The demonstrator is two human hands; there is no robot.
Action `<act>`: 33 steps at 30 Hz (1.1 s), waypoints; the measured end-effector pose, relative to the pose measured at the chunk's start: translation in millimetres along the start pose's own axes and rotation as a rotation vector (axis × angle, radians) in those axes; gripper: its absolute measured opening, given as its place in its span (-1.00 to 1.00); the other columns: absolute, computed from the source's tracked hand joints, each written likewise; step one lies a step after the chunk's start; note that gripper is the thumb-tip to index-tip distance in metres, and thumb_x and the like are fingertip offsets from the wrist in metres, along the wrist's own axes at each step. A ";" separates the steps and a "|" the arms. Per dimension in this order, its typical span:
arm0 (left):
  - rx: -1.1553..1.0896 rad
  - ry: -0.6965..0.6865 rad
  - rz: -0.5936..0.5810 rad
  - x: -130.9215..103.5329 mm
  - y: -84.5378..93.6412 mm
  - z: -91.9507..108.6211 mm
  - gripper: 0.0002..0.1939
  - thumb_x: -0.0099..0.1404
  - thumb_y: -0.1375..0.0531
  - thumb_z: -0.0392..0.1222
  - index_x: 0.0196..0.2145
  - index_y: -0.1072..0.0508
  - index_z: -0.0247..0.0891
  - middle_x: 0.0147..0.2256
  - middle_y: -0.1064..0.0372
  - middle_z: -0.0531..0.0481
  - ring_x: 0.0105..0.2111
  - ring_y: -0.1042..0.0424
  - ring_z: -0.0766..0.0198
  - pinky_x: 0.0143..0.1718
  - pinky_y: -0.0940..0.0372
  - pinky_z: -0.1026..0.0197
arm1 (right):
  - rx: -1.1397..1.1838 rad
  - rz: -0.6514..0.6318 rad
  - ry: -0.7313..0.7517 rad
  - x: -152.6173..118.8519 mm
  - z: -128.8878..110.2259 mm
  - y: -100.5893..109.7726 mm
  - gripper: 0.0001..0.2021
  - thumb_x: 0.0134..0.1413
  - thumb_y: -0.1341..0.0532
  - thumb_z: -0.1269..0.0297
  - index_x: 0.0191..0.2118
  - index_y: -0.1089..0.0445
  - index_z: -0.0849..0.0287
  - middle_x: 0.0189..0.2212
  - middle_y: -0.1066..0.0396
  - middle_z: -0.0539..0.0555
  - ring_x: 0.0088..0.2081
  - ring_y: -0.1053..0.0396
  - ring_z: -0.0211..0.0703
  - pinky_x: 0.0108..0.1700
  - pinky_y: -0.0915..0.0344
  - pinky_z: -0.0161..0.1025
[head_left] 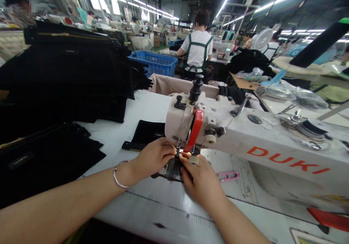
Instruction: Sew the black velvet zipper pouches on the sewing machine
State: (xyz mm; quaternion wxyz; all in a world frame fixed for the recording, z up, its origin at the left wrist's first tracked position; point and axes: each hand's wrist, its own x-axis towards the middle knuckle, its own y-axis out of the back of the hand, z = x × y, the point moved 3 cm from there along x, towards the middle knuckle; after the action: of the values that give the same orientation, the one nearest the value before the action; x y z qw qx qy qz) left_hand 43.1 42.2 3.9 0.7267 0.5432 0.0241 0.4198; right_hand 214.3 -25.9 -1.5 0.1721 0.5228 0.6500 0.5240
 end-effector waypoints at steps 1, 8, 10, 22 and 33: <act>0.002 0.007 -0.001 0.1 -0.3 -0.6 -0.89 0.32 -0.23 -0.35 -0.29 -0.56 -0.24 -0.22 -0.54 -0.05 -0.14 -0.49 0.15 -0.03 -0.39 0.11 | 0.001 0.000 -0.003 0.0 0.0 -0.1 -0.66 0.20 -0.14 0.50 0.07 -0.39 0.17 0.01 -0.43 0.18 0.04 -0.30 0.08 0.06 -0.35 0.06; -0.003 0.018 0.037 -0.5 -2.4 -2.9 -0.86 0.33 -0.20 -0.35 -0.31 -0.56 -0.21 -0.26 -0.53 -0.04 -0.18 -0.50 0.15 -0.06 -0.40 0.12 | 0.010 -0.001 -0.032 0.7 -1.0 -1.4 -0.66 0.18 -0.14 0.50 0.07 -0.39 0.16 -0.02 -0.43 0.16 -0.03 -0.30 0.04 0.03 -0.35 0.00; -0.001 0.020 0.048 -2.1 -3.6 -4.7 -0.85 0.34 -0.18 -0.33 -0.31 -0.56 -0.20 -0.27 -0.54 -0.04 -0.18 -0.50 0.15 -0.07 -0.40 0.12 | 0.004 0.002 -0.044 1.3 -2.7 -0.7 -0.66 0.18 -0.15 0.49 0.07 -0.39 0.17 -0.04 -0.44 0.16 -0.05 -0.30 0.03 0.02 -0.34 -0.02; 0.034 0.021 0.060 -8.4 -7.8 -22.9 -0.85 0.32 -0.19 -0.18 -0.26 -0.59 -0.07 -0.26 -0.57 0.06 -0.23 -0.55 0.14 -0.10 -0.45 0.14 | -0.037 0.005 -0.072 5.8 -9.7 5.4 -0.71 0.14 -0.17 0.42 0.00 -0.37 0.12 -0.13 -0.44 0.08 -0.09 -0.30 -0.04 -0.02 -0.31 -0.14; 0.023 0.019 -0.056 -5.3 5.3 -14.9 -0.80 0.37 -0.18 -0.19 -0.07 -0.52 -0.17 -0.05 -0.45 -0.08 -0.02 -0.42 0.13 0.08 -0.31 0.07 | 0.031 0.080 -0.015 -0.2 -1.1 1.0 -0.61 0.13 -0.12 0.52 0.07 -0.36 0.14 -0.06 -0.42 0.16 0.00 -0.32 0.00 0.06 -0.33 -0.04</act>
State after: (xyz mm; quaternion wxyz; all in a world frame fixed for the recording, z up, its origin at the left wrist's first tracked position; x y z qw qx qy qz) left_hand 29.3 50.6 -0.1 0.7316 0.5468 0.0508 0.4041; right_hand 214.1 -26.8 -0.2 0.1478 0.5549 0.6353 0.5164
